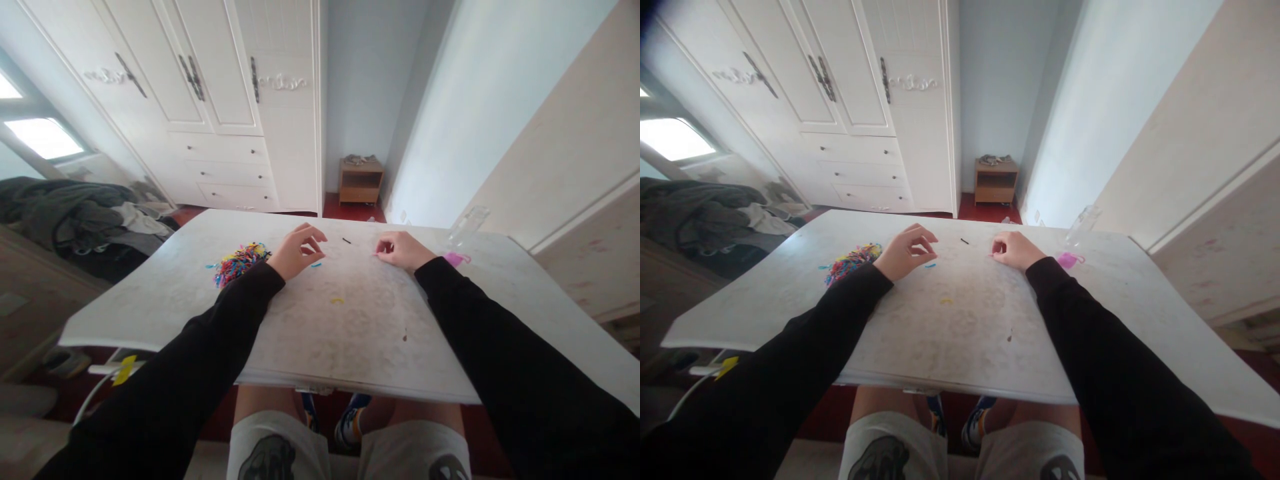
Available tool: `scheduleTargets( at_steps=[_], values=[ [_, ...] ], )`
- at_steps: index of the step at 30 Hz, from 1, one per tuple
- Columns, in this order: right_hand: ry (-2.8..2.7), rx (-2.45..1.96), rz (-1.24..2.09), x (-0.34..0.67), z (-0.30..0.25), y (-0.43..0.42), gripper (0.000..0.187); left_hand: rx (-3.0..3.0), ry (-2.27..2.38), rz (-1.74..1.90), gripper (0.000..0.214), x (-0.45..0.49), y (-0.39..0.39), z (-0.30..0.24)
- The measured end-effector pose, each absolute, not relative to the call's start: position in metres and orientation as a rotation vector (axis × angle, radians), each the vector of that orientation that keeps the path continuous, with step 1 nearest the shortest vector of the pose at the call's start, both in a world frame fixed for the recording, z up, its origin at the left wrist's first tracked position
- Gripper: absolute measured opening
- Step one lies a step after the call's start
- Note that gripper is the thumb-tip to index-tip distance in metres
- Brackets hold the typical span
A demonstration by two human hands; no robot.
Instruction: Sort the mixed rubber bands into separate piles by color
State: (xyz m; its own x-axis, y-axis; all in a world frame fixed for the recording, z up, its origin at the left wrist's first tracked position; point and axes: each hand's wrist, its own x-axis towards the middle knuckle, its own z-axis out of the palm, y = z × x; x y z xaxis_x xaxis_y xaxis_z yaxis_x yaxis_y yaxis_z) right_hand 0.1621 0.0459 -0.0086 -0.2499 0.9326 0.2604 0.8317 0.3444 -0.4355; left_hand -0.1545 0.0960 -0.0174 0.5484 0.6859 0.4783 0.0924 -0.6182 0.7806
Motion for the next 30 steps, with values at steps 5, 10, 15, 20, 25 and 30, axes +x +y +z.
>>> scheduleTargets(
  at_steps=[5,10,15,20,25,30],
  values=[
    [-2.024,-1.440,0.249,0.146,-0.005,0.042,0.006,2.010,0.598,1.039,0.025,-0.152,0.092,-0.017],
    [-1.994,-1.191,0.450,0.099,-0.002,0.023,0.023,1.952,0.525,0.986,0.032,-0.148,0.083,-0.013],
    [-2.074,-1.076,0.488,0.068,-0.006,0.008,0.011,1.922,0.512,0.922,0.039,-0.145,0.077,-0.013],
    [-2.114,-1.072,0.438,0.069,-0.004,0.006,0.011,1.898,0.514,0.875,0.043,-0.147,0.080,-0.014],
    [-2.088,-1.167,0.303,0.093,0.005,0.015,0.012,2.218,0.661,0.814,0.030,-0.164,0.095,-0.012],
    [-2.196,-1.249,0.185,0.121,0.005,0.028,0.017,2.339,0.746,0.660,0.024,-0.174,0.105,-0.014]
  ],
)
